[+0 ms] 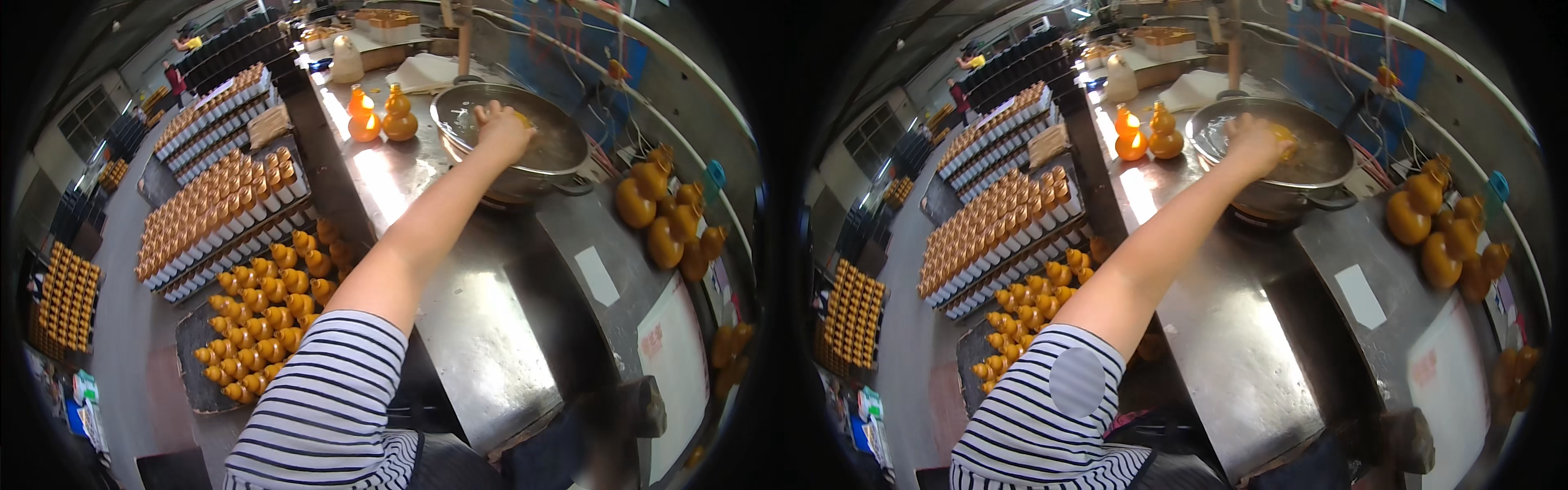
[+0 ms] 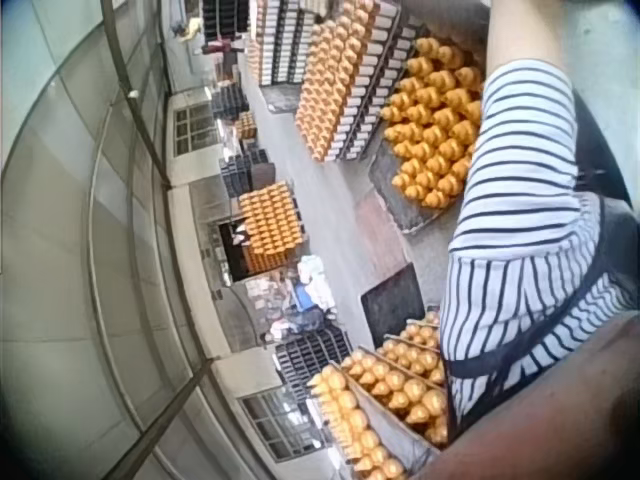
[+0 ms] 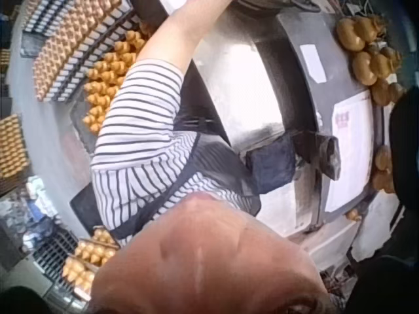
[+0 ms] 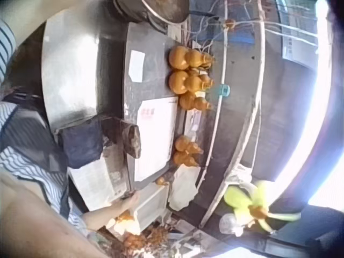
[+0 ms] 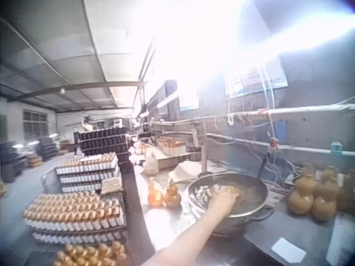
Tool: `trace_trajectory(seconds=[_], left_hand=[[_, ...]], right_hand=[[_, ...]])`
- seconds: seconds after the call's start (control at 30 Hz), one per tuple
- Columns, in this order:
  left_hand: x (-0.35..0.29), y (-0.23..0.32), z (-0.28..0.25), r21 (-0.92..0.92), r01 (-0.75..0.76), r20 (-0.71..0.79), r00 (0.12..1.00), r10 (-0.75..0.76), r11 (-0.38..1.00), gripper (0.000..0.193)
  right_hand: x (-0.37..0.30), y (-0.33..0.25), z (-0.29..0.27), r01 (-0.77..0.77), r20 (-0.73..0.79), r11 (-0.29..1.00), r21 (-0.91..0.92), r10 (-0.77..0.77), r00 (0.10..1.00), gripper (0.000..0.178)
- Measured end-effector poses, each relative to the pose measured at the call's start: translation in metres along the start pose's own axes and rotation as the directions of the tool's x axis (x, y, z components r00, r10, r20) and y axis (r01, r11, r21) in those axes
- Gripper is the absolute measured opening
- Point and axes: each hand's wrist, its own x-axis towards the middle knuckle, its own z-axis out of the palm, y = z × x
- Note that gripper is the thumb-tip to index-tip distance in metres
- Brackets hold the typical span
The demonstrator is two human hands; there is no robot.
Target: The person applies stickers to small yellow gourds using a green card to smooth them. They pick up each gourd, place a sticker on its surface, rub it with the card, and then set the gourd aside on a nearby tray. The process is repeated for multiple gourds.
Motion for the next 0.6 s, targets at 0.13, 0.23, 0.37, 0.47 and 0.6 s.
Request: trace_trajectory(seconds=[0.13, 0.23, 0.37, 0.47, 0.6], left_hand=[[0.001, 0.003, -0.004, 0.064, -0.001, 0.060, 0.998, -0.003, 0.998, 0.054], [0.009, 0.001, 0.003, 0.098, 0.019, 0.108, 0.994, -0.030, 0.995, 0.055], [0.020, -0.009, -0.028, 0.197, -0.039, 0.179, 0.984, 0.003, 0.980, 0.062], [0.044, -0.050, -0.032, 0.045, 0.063, 0.019, 0.998, -0.064, 0.997, 0.030], [0.069, -0.073, -0.018, 0.101, 0.235, -0.080, 0.971, -0.227, 0.967, 0.042]], right_hand=[[0.073, 0.064, -0.066, -0.168, 0.099, 0.985, -0.030, 0.170, 0.980, 0.039], [0.070, 0.086, -0.069, -0.034, 0.094, 0.999, 0.013, 0.032, 0.995, 0.033], [0.038, 0.043, -0.047, -0.078, 0.034, 0.997, 0.015, 0.078, 0.996, 0.019], [0.026, 0.030, -0.036, 0.011, -0.021, 1.000, 0.017, -0.011, 1.000, 0.024], [0.014, 0.032, -0.038, 0.000, -0.146, 0.999, -0.052, -0.007, 0.989, 0.028]])
